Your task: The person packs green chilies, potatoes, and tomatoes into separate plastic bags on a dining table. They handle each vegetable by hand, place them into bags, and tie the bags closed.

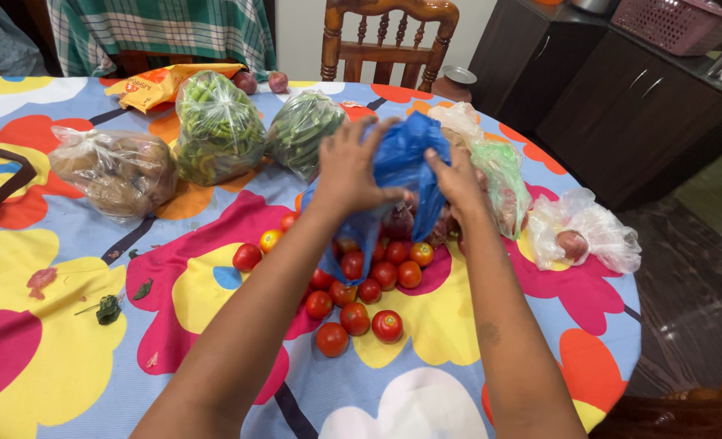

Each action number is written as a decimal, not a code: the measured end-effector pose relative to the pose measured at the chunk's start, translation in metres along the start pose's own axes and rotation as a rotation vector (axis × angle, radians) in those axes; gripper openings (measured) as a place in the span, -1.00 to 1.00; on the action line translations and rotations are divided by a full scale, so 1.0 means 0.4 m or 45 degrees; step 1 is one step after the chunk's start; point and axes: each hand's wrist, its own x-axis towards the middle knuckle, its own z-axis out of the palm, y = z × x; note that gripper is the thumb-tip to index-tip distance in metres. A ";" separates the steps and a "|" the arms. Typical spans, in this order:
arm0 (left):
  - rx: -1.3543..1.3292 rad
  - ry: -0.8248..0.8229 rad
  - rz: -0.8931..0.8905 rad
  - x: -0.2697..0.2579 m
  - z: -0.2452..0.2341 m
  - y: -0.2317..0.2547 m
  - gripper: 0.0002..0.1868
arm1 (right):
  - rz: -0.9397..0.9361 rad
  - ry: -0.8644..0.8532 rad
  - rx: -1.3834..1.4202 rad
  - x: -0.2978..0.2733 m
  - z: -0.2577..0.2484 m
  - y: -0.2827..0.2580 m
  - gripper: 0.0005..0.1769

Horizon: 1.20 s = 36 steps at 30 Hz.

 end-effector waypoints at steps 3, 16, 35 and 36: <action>-0.452 -0.623 -0.367 -0.012 0.043 0.024 -0.04 | 0.006 -0.210 0.220 0.005 0.014 0.011 -0.68; -0.335 -0.850 -0.311 -0.010 0.035 -0.041 0.01 | -0.244 0.100 -0.784 -0.009 -0.024 0.156 -0.55; -0.636 -0.514 -0.326 0.028 0.259 0.116 -0.31 | 0.480 0.735 -1.527 -0.170 -0.663 0.244 0.16; -0.652 -0.553 -0.321 0.026 0.267 0.123 -0.25 | 0.544 0.684 -1.469 -0.166 -0.673 0.265 0.30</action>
